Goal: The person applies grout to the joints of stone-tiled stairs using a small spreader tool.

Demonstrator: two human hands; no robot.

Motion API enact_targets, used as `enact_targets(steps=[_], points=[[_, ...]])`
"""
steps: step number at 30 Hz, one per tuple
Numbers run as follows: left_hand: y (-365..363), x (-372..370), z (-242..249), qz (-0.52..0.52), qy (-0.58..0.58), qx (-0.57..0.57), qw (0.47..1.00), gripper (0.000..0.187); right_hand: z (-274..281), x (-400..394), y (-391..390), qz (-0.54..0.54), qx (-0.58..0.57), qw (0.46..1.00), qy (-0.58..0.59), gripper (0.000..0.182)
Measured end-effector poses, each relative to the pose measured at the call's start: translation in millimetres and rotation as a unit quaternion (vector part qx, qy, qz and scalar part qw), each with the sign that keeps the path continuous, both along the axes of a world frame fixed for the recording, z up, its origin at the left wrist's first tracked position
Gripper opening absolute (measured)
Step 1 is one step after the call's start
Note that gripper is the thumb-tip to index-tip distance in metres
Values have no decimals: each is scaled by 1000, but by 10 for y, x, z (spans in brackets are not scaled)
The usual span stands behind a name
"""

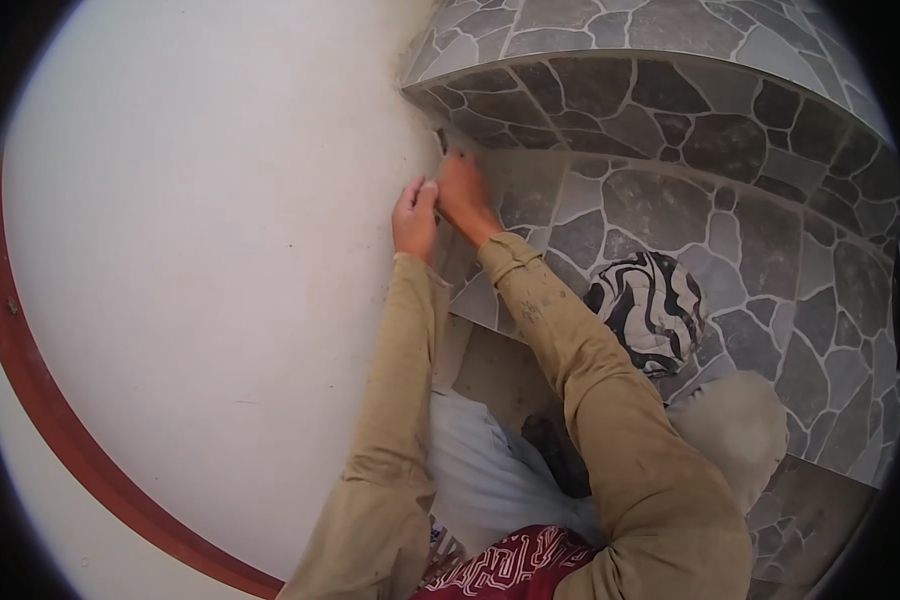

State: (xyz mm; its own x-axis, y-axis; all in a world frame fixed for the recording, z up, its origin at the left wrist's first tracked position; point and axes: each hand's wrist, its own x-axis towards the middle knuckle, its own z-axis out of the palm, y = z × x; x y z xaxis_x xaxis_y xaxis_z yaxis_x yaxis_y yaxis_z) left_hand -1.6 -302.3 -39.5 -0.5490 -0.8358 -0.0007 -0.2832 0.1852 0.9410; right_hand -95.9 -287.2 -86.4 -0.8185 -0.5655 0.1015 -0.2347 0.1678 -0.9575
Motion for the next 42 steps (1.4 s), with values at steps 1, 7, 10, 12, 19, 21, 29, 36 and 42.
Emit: enact_targets(steps=[1,7,10,12,19,21,29,36,42], points=[[-45,-52,-31,6,45,34,998,43,44,0,15,22,-20,1000,8,35],[-495,-230,-170,-62,38,6,997,45,-250,-51,20,164,-205,963,68,60],[-572,-298,-173,35,-86,-165,982,43,-478,-8,-46,117,-300,937,134,83],[-391,-300,-57,74,-128,-263,953,42,-515,25,11,119,-258,945,162,85],[-49,-493,274,129,-146,-412,890,30,-66,165,94,-48,-180,964,191,50],[3,-507,362,118,-77,-437,888,28,81,121,-16,-55,-200,958,200,45],[-187,-554,253,46,-157,-405,900,31,-97,32,-146,15,-264,963,47,24],[-209,-627,330,56,-63,-420,903,31,-138,-21,-289,41,-304,952,26,26],[-236,-677,192,43,-101,-444,889,27,-60,-66,-113,22,-316,948,15,24]])
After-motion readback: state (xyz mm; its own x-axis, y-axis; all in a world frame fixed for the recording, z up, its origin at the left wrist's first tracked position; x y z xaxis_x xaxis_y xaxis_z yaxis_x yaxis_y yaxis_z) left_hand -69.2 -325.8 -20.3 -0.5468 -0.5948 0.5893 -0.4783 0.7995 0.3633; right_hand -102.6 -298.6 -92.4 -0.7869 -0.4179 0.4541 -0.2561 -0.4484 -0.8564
